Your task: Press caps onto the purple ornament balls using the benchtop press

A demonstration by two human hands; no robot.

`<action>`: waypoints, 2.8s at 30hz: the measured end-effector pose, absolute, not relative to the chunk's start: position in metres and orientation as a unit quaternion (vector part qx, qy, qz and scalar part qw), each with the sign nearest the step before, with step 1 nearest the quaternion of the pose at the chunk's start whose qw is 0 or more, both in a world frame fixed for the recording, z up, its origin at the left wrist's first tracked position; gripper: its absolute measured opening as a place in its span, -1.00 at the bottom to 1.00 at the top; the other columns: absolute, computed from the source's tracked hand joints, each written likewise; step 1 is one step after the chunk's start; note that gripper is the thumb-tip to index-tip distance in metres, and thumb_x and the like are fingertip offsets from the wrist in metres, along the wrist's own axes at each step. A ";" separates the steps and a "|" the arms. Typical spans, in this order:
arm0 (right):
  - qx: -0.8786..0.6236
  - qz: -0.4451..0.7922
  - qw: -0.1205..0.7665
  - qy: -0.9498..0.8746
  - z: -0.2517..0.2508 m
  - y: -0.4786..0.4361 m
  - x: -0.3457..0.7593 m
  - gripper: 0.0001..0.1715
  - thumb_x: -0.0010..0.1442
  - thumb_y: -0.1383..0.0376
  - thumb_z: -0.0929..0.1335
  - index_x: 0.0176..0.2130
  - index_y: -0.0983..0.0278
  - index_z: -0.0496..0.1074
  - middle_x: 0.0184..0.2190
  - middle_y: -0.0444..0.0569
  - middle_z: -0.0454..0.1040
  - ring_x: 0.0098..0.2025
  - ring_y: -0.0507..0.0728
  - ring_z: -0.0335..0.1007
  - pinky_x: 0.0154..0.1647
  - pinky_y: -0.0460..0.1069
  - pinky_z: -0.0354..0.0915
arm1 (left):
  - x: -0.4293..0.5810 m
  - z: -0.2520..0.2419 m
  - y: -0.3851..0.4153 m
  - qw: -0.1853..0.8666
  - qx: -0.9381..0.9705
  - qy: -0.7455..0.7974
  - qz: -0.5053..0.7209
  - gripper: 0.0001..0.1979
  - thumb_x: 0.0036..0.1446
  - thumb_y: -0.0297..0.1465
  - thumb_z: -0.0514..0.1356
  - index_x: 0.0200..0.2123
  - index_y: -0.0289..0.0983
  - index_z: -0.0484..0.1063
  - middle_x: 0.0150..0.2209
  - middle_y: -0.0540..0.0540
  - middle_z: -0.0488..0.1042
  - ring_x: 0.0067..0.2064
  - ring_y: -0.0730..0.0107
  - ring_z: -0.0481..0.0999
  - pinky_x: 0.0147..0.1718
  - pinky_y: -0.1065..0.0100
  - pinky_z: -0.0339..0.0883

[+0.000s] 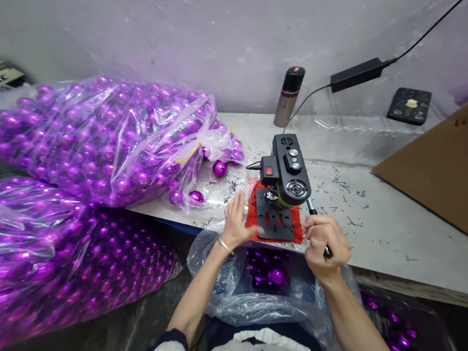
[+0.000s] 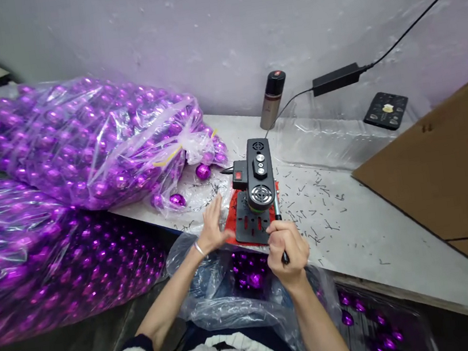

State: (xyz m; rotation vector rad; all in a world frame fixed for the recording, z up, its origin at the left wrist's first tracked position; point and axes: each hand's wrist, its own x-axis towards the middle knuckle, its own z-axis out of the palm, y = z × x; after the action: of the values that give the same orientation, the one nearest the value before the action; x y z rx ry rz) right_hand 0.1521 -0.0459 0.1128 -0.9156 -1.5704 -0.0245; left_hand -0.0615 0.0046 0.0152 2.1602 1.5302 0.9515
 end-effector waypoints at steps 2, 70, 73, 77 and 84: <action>-0.397 -0.009 0.616 -0.680 0.113 -0.046 0.152 -0.70 0.28 0.50 0.25 -0.45 0.22 0.29 -0.46 -0.12 0.42 -0.39 0.04 0.41 -0.39 -0.03 0.29 | -0.074 0.033 0.054 0.141 0.667 0.619 0.390 -0.12 0.26 0.09 0.15 0.45 -0.27 -0.01 0.44 -0.40 0.11 0.48 -0.10 0.09 0.40 -0.09 0.03; -0.395 -0.045 0.590 -0.703 0.103 -0.045 0.155 -0.76 0.37 0.35 0.22 -0.35 0.20 0.33 -0.42 -0.09 0.47 -0.41 0.04 0.40 -0.39 -0.03 0.31 | 0.001 0.013 0.003 0.326 0.675 0.503 0.430 -0.34 -0.01 -0.11 0.46 0.14 -0.18 0.45 0.01 -0.20 0.58 0.06 -0.01 0.53 0.16 -0.01 0.31; -0.382 -0.065 0.603 -0.697 0.086 -0.043 0.154 -0.72 0.40 0.30 0.19 -0.36 0.19 0.31 -0.43 -0.10 0.45 -0.45 0.04 0.37 -0.34 0.01 0.34 | 0.001 0.013 0.003 0.328 0.672 0.510 0.426 -0.34 -0.02 -0.08 0.47 0.13 -0.17 0.46 0.00 -0.19 0.58 0.06 -0.01 0.53 0.16 -0.01 0.31; -0.386 -0.072 0.616 -0.682 0.074 -0.041 0.152 -0.70 0.42 0.28 0.18 -0.37 0.19 0.29 -0.43 -0.12 0.45 -0.46 0.04 0.37 -0.25 0.06 0.37 | 0.001 0.012 0.002 0.328 0.675 0.503 0.430 -0.34 -0.01 -0.07 0.46 0.13 -0.18 0.46 0.00 -0.19 0.58 0.05 0.01 0.53 0.15 -0.01 0.32; -0.363 -0.068 0.604 -0.706 0.055 -0.039 0.152 -0.72 0.41 0.29 0.17 -0.35 0.19 0.28 -0.40 -0.12 0.41 -0.44 0.03 0.39 -0.38 0.00 0.37 | 0.000 0.011 0.002 0.329 0.677 0.501 0.428 -0.32 0.01 -0.08 0.46 0.16 -0.18 0.44 0.01 -0.21 0.58 0.06 0.01 0.54 0.16 -0.02 0.32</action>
State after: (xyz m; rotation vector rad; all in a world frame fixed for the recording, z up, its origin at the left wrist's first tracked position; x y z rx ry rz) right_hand 0.1520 -0.0387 0.0549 -0.8401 -1.6341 -0.1566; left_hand 0.0000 0.0016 0.0107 1.7714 1.3114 1.1193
